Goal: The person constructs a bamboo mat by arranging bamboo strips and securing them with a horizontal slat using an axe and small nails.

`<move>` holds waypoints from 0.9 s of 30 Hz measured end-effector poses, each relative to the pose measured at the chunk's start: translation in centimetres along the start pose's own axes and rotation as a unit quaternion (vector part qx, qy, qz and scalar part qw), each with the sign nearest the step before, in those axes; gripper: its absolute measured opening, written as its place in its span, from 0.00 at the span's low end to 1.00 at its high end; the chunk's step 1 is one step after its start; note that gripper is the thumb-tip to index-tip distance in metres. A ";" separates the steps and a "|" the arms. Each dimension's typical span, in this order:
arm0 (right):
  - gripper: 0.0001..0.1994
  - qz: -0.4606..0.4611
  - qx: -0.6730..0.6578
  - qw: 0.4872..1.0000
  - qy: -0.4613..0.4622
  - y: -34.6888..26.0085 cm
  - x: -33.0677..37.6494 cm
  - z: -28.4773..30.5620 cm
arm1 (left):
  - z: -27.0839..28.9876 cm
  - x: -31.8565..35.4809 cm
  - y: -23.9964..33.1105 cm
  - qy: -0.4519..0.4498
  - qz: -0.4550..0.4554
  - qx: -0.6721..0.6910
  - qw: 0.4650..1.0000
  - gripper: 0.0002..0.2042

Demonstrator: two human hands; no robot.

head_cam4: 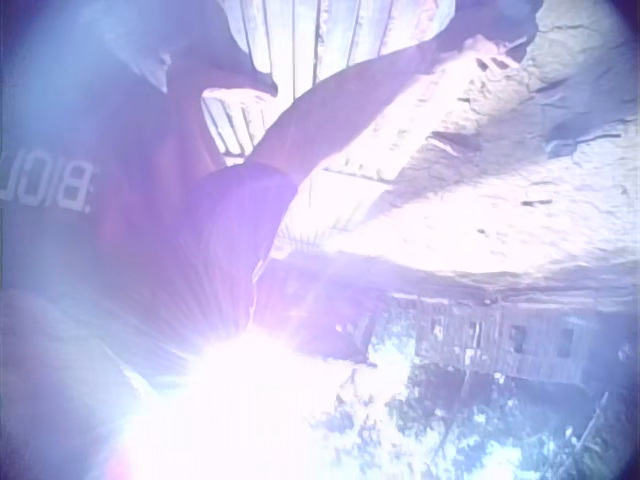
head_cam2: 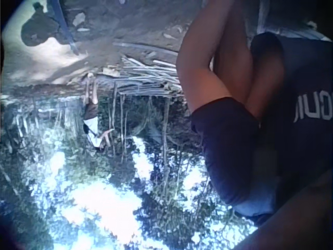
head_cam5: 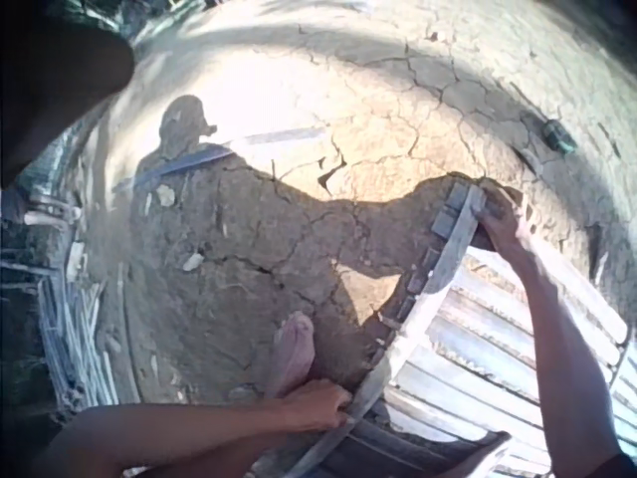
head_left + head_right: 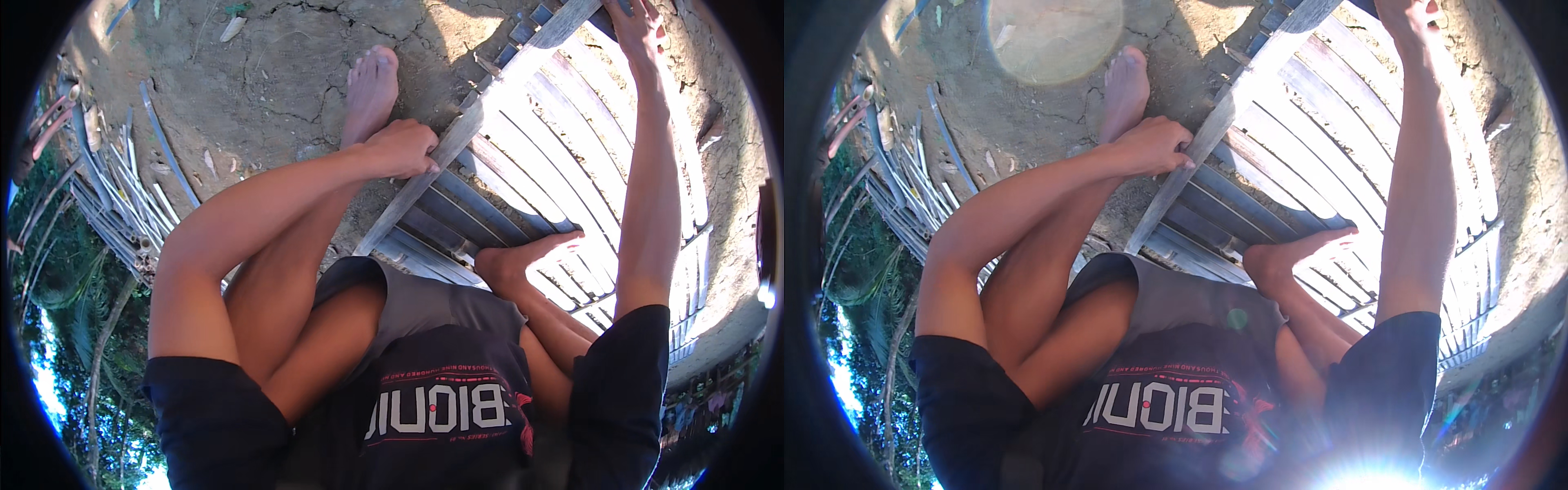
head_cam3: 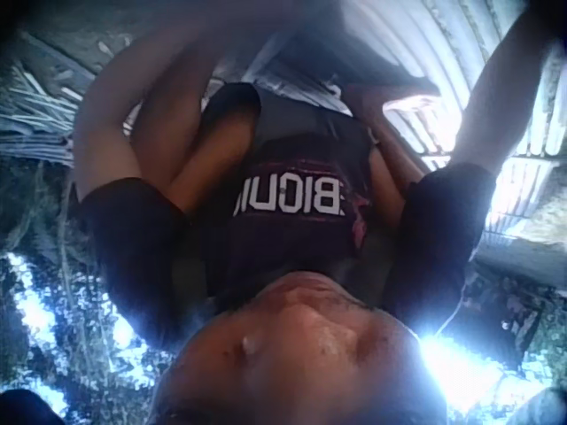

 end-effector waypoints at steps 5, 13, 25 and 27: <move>0.24 0.016 -0.017 1.000 -0.010 -0.7 0.1 0.1 | -0.6 0.2 -1.1 0.015 -0.002 0.022 1.000 0.14; 0.24 0.002 0.018 1.000 -0.022 -1.2 0.1 1.3 | -1.0 -0.4 -1.6 0.025 -0.040 0.034 0.998 0.14; 0.24 -0.002 0.025 1.000 -0.017 -0.4 0.4 -0.6 | -1.4 -0.5 -1.7 0.050 -0.058 0.050 0.996 0.13; 0.24 -0.006 -0.030 0.999 -0.014 -0.2 -0.1 -0.6 | -1.2 0.2 -1.7 0.065 -0.055 0.035 0.996 0.13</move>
Point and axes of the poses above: each hand's wrist, its own x-axis away from the middle knuckle, its own z-axis out of the back of the hand, y = z × x, the point moved 2 cm from there along -x, towards the middle knuckle, and after that the axes turned 8 degrees about -y, right-handed, at the moved point
